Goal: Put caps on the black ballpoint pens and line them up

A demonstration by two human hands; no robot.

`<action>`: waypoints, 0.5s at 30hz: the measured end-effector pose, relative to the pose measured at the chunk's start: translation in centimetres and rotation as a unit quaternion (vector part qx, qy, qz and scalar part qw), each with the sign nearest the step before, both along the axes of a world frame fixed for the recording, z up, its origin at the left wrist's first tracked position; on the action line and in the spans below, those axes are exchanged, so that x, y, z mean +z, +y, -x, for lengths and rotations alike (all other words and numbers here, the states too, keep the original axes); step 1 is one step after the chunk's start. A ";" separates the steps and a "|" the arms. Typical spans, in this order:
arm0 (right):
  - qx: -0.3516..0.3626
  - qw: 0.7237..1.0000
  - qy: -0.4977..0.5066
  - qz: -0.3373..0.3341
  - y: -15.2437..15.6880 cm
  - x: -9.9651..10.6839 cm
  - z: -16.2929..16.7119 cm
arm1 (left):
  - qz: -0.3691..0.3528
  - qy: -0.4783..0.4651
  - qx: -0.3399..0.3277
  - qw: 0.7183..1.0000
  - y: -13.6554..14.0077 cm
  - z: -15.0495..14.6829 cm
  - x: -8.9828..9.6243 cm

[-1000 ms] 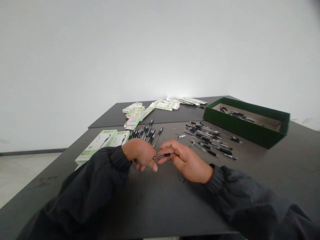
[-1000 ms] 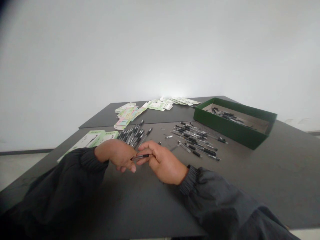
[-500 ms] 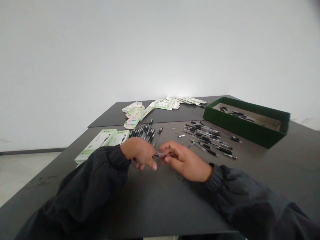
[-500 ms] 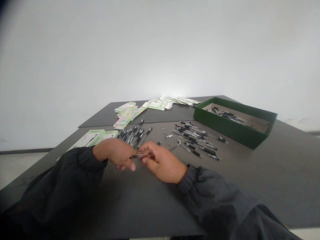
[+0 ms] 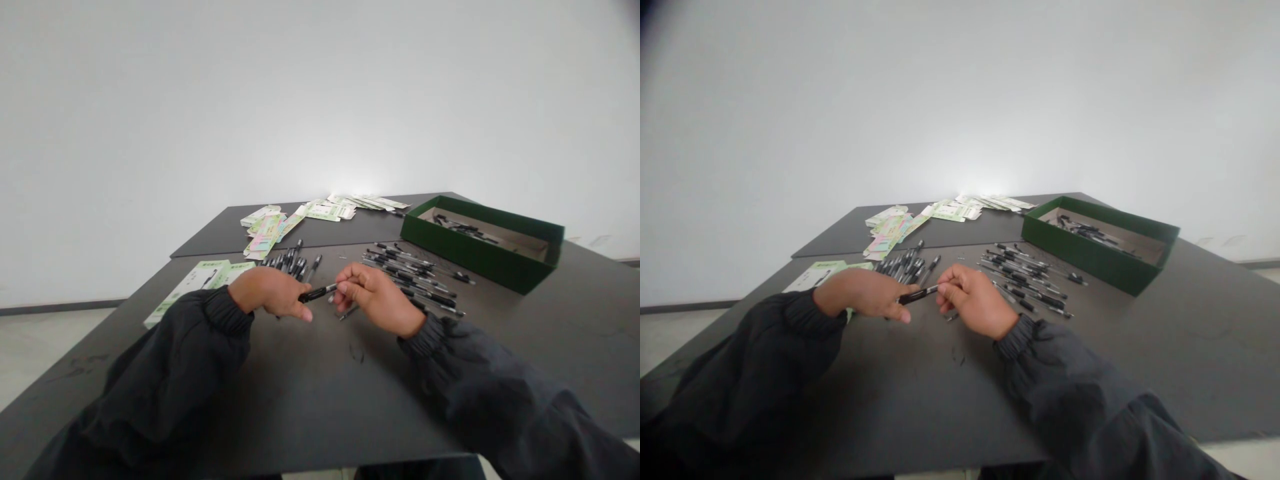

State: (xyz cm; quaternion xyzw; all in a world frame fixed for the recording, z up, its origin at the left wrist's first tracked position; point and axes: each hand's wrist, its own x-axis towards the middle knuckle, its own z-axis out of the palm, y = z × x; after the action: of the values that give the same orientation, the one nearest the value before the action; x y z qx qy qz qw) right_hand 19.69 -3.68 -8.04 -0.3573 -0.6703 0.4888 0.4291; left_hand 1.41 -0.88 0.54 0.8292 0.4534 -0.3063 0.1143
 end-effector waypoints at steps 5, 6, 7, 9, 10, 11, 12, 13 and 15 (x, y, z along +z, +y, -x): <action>-0.038 0.998 -0.025 -0.045 0.9 0.4 -1.5 | 0.056 0.029 -0.020 0.998 -0.2 0.3 -0.7; -0.039 0.997 -0.031 -0.060 0.9 0.3 -1.6 | 0.067 0.026 -0.020 0.997 -0.3 0.1 -0.9; -0.041 0.996 -0.039 -0.076 1.0 0.3 -1.6 | 0.074 0.024 -0.021 0.997 -0.4 0.0 -1.1; -0.048 0.991 -0.058 -0.108 1.0 0.2 -1.6 | 0.083 0.027 -0.023 0.996 -0.4 -0.3 -1.4; -0.053 0.989 -0.066 -0.121 1.0 0.2 -1.6 | 0.090 0.027 -0.022 0.995 -0.4 -0.5 -1.5; -0.059 0.988 -0.068 -0.129 1.0 0.1 -1.6 | 0.100 0.027 -0.018 0.994 -0.4 -0.6 -1.6; -0.065 0.987 -0.062 -0.131 1.0 0.0 -1.6 | 0.113 0.027 -0.012 0.993 -0.4 -0.7 -1.7; -0.070 0.988 -0.050 -0.129 1.0 -0.1 -1.6 | 0.127 0.026 -0.004 0.992 -0.4 -0.7 -1.8; -0.083 0.989 -0.018 -0.121 1.1 -0.3 -1.6 | 0.147 0.026 0.012 0.989 -0.3 -0.8 -2.1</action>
State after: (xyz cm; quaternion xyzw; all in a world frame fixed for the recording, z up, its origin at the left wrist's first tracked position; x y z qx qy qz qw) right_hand 21.27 -2.60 -8.32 -0.3660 -0.7001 0.3604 0.4960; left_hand 2.25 -1.22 -1.52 0.7895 0.4161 -0.3898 0.2271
